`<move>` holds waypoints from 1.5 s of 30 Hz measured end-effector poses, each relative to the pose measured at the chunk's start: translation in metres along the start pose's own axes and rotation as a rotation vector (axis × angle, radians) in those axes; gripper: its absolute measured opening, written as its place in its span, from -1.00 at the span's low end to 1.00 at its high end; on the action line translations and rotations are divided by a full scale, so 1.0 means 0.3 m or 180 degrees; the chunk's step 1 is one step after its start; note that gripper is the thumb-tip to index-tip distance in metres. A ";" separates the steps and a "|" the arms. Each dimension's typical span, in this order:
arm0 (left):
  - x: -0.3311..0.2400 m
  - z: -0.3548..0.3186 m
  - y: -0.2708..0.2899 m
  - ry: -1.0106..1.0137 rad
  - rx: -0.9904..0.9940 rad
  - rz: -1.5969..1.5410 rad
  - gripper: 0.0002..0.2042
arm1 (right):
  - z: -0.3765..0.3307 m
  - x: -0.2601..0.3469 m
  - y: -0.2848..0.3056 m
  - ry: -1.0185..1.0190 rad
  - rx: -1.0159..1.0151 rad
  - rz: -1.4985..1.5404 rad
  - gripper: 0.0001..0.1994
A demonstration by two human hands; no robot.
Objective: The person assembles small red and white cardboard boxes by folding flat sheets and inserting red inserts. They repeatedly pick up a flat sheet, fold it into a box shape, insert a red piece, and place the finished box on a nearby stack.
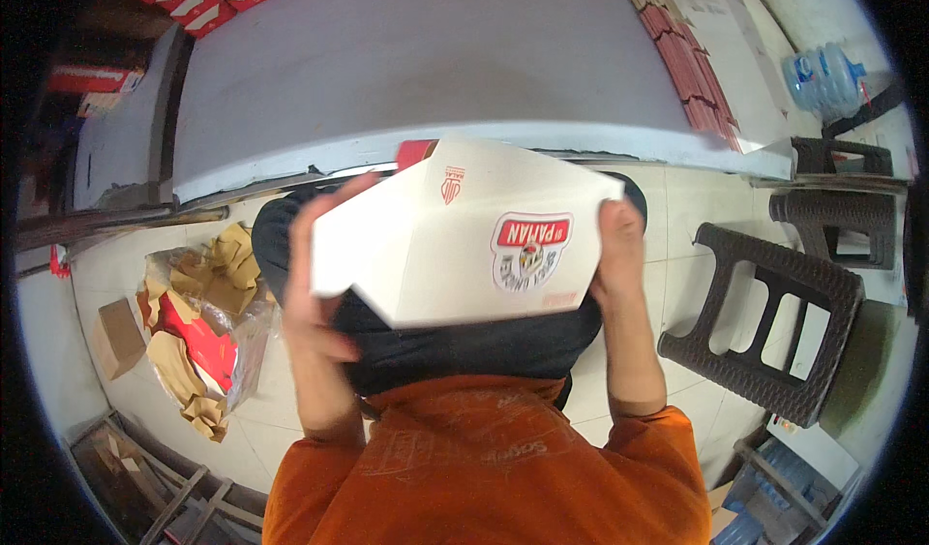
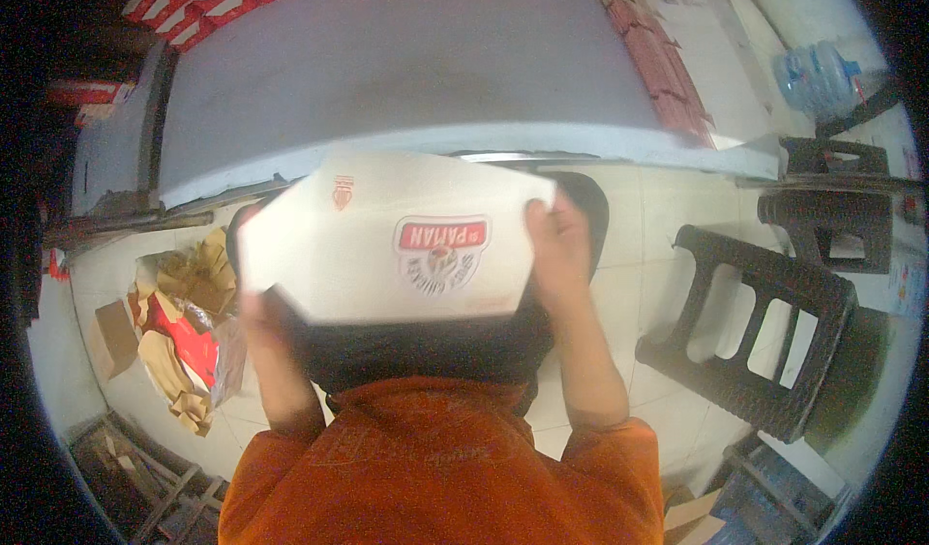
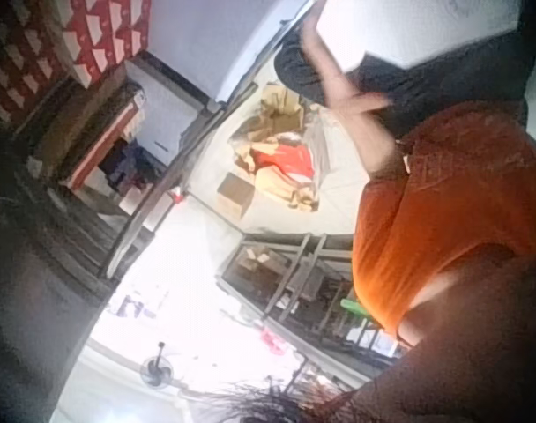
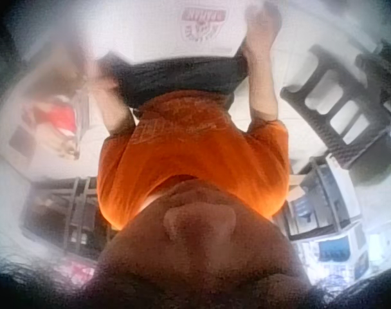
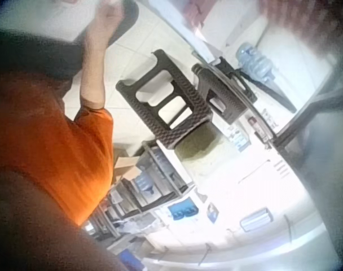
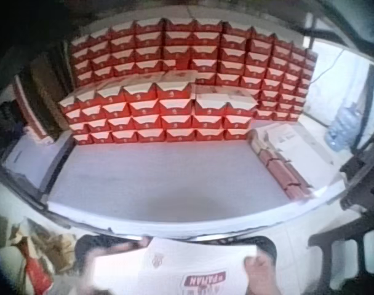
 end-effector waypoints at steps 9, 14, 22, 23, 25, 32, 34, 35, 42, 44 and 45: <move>-0.044 0.150 -0.329 -0.0285 0.0003 -0.0373 -0.10 | -0.194 0.184 -0.349 0.3281 0.0560 -0.3203 -0.51; -0.095 0.122 -0.292 -0.0791 -0.0535 0.0021 0.00 | -0.243 0.226 -0.334 0.3709 -0.0163 -0.3307 -0.40; -0.051 0.138 -0.346 -0.0064 0.0132 0.0424 0.13 | -0.300 0.254 -0.326 0.4063 -0.0116 -0.2267 -0.88; -0.057 0.140 -0.345 -0.0008 0.0027 0.0270 0.13 | -0.311 0.273 -0.328 0.4072 -0.0334 -0.2435 -0.73; -0.039 0.136 -0.363 0.0032 0.0097 -0.0002 0.10 | -0.313 0.271 -0.310 0.4051 -0.0369 -0.2194 -0.45; 0.008 0.106 -0.255 -0.0821 -0.0412 -0.1390 0.15 | -0.096 0.073 -0.256 0.1341 0.0798 -0.0998 -0.60; 0.055 0.088 -0.071 -0.1118 -0.0739 -0.2137 0.22 | -0.111 -0.048 -0.262 0.0592 0.1482 -0.0900 -0.43; 0.056 0.081 -0.010 -0.1154 -0.0712 -0.2225 0.25 | -0.132 -0.064 -0.261 0.0489 0.1587 -0.0953 -0.42; 0.014 0.094 -0.165 -0.0325 -0.1061 0.0210 -0.07 | -0.099 0.146 -0.123 0.2092 0.0096 -0.1556 -0.84; 0.049 0.087 -0.123 -0.1087 -0.1821 -0.0093 -0.39 | -0.122 0.158 -0.149 0.2575 0.0301 -0.2339 -0.67; 0.031 0.101 -0.141 -0.1133 -0.1795 -0.0001 -0.45 | -0.106 0.145 -0.107 0.2505 0.0119 -0.1843 -0.61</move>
Point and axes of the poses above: each hand's wrist, its own z-axis towards the middle knuckle, its own y-axis out of the back of the hand, x = y × z, the point moved 10 cm from there along z, towards the middle knuckle, and after that the axes turned 5 degrees about -z, right-handed, at the moved point
